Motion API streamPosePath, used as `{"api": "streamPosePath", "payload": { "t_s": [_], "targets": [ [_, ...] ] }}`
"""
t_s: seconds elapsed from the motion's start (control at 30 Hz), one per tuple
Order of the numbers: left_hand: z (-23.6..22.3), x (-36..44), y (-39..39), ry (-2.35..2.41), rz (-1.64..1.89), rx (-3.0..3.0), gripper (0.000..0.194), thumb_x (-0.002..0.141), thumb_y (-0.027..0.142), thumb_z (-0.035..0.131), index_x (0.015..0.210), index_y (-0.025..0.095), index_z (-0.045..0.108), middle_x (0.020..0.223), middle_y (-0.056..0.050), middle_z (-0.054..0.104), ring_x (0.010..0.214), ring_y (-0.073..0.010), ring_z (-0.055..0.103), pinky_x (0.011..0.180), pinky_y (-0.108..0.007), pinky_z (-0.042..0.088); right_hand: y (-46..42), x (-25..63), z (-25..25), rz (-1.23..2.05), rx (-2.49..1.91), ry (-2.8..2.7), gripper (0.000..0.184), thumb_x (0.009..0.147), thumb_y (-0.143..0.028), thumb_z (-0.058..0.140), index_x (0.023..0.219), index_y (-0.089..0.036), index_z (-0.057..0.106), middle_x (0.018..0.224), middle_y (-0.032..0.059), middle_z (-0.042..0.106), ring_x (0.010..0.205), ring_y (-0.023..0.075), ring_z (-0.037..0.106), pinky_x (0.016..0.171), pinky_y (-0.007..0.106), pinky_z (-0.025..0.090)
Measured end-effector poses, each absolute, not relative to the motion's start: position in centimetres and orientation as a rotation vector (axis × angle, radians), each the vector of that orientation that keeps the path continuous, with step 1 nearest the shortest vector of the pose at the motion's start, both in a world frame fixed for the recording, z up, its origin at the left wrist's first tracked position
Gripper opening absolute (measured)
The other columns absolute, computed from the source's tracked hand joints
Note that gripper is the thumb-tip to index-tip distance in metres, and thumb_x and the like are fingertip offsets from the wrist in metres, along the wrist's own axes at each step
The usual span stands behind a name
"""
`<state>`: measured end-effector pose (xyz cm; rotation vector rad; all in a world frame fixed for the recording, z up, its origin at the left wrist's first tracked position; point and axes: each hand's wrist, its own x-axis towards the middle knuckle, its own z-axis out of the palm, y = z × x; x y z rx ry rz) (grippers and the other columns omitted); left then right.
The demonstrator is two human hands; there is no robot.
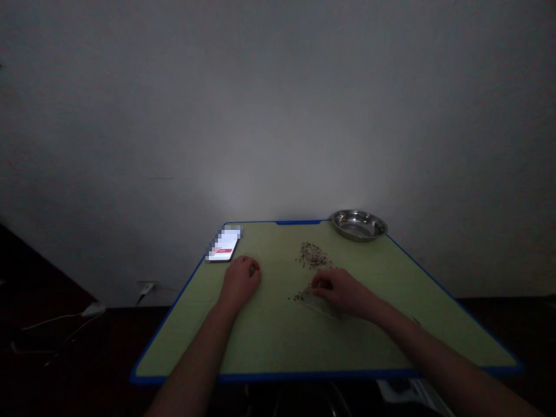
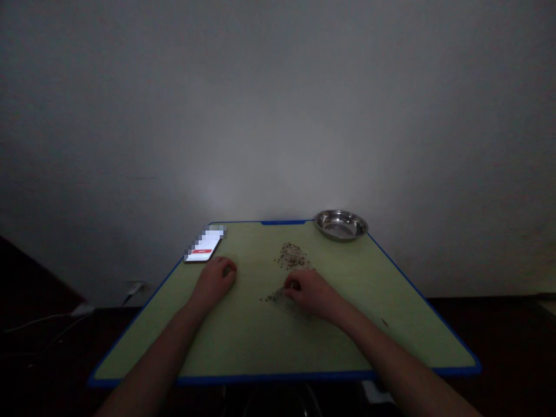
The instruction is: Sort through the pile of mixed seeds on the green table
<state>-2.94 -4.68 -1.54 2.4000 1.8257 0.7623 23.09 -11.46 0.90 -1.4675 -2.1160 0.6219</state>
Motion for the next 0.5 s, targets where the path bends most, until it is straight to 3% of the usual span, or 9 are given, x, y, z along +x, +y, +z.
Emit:
{"api": "streamPosePath", "payload": {
  "t_s": [0.27, 0.5],
  "targets": [
    [-1.4, -2.8, -4.6, 1.847, 0.736, 2.388, 0.016, 0.074, 0.018, 0.049, 0.080, 0.016, 0.063, 0.090, -0.007, 0.060, 0.089, -0.0184, 0.054, 0.083, -0.031, 0.041, -9.6, 24.5, 0.9, 0.445, -1.594, -2.033, 0.013, 0.079, -0.021, 0.056, 0.081, -0.017, 0.067, 0.075, 0.0049, 0.069, 0.068, 0.0165, 0.060, 0.063, 0.026, 0.041],
    [-1.7, -2.9, -4.5, 1.841, 0.755, 2.402, 0.016, 0.074, 0.018, 0.049, 0.080, 0.017, 0.063, 0.089, -0.007, 0.060, 0.090, -0.0186, 0.054, 0.084, -0.032, 0.041, -11.5, 22.7, 1.0, 0.623, -1.446, -2.073, 0.009, 0.075, -0.018, 0.059, 0.078, -0.017, 0.068, 0.068, 0.0012, 0.065, 0.061, 0.0129, 0.056, 0.058, 0.022, 0.039]
  ]
}}
